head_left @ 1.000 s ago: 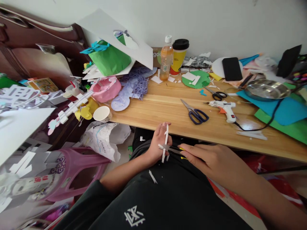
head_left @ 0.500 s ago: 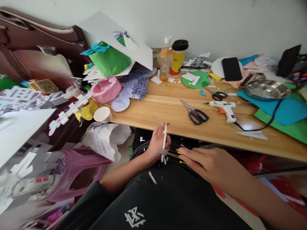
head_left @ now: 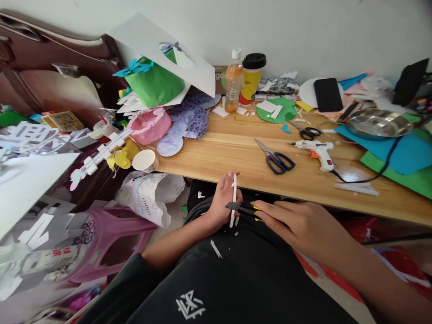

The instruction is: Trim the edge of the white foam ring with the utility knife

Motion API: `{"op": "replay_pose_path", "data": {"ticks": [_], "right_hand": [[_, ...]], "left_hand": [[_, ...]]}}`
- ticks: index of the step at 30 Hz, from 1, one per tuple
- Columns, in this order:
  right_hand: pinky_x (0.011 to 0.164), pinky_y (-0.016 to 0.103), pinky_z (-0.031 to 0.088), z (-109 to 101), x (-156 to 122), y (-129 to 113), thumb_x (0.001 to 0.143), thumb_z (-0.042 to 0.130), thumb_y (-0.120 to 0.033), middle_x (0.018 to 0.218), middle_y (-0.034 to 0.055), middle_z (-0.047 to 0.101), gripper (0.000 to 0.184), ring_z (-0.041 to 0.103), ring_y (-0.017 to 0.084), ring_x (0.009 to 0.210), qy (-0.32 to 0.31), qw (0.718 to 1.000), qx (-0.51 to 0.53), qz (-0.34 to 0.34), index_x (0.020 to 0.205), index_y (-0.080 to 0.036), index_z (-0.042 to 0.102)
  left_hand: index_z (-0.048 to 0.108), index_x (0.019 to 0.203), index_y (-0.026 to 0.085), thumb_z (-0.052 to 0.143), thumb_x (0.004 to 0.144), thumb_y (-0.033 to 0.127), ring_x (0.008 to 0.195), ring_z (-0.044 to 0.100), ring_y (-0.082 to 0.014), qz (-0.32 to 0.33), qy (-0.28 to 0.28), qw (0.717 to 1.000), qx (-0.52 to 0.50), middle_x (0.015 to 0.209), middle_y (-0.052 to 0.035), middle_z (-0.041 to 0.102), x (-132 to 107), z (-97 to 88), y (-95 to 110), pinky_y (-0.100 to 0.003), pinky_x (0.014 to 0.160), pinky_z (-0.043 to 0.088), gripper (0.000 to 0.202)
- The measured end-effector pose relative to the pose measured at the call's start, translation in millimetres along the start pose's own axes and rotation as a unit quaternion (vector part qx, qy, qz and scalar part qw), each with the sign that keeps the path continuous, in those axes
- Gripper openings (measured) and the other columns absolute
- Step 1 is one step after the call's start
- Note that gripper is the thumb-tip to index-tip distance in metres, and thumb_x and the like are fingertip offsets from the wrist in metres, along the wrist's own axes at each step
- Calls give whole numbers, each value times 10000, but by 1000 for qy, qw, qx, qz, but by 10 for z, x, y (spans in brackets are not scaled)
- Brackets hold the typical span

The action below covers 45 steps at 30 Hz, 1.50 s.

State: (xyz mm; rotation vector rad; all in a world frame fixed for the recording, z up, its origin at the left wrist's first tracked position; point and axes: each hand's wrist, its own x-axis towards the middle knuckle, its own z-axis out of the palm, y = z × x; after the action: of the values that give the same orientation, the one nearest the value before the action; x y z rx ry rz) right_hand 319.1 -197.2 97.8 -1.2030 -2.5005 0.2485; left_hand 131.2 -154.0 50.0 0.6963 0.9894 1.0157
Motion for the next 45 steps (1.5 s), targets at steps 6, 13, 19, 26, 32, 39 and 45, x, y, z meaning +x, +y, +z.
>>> {"op": "replay_pose_path", "data": {"ticks": [6, 13, 19, 26, 32, 39, 45], "right_hand": [[602, 244, 502, 2, -97, 24, 1044, 459, -320, 847, 59, 771, 331, 710, 162, 670, 0, 1000, -8, 8, 1199, -218, 734], [554, 258, 448, 31, 6, -30, 1062, 411, -280, 790, 43, 743, 348, 695, 152, 628, 11, 997, -65, -46, 1190, -174, 717], [533, 291, 423, 59, -63, 1, 1082, 362, -283, 794, 36, 736, 385, 702, 157, 621, 13, 995, -79, -64, 1186, -163, 713], [470, 323, 358, 67, -17, -81, 1070, 397, -301, 689, 0, 681, 356, 659, 164, 529, -8, 993, -87, -77, 1159, -185, 722], [557, 286, 417, 35, -81, 8, 1063, 455, -284, 778, 2, 715, 300, 679, 134, 596, 24, 998, -21, -53, 1216, -185, 694], [555, 281, 422, 112, -71, 157, 1053, 488, -288, 779, 1, 707, 288, 702, 143, 645, 48, 997, -21, -55, 1235, -172, 680], [593, 275, 476, 70, -74, 127, 1052, 490, -283, 839, 20, 740, 290, 722, 156, 686, 46, 998, -3, -50, 1252, -166, 665]], "left_hand": [[508, 1199, 197, 451, 976, 628, 269, 291, -97, 5, -6, 1000, 5, 404, 101, 405, 10, -6, -4, -196, 304, 223, 489], [503, 1167, 209, 456, 986, 582, 302, 292, -94, 9, -10, 1000, 25, 424, 98, 400, -4, -8, 39, -187, 312, 217, 417], [523, 1153, 191, 429, 1002, 522, 305, 275, -106, 8, 3, 1000, 2, 374, 103, 358, 24, -21, 23, -200, 343, 253, 377], [462, 1253, 216, 411, 995, 555, 247, 290, -103, -37, -12, 999, -22, 390, 118, 394, 63, -14, 16, -183, 300, 285, 428], [462, 1305, 177, 418, 987, 595, 255, 328, -106, -17, -13, 1000, -6, 376, 117, 403, 107, -26, 3, -182, 322, 321, 527], [247, 1559, 191, 420, 980, 666, 335, 521, -148, 46, -81, 994, 58, 515, 56, 588, 10, -79, -100, -215, 337, 416, 770], [568, 1340, 165, 439, 1007, 604, 289, 403, -97, 115, -63, 990, 48, 423, 79, 447, -50, -51, -48, -188, 303, 314, 565]]}}
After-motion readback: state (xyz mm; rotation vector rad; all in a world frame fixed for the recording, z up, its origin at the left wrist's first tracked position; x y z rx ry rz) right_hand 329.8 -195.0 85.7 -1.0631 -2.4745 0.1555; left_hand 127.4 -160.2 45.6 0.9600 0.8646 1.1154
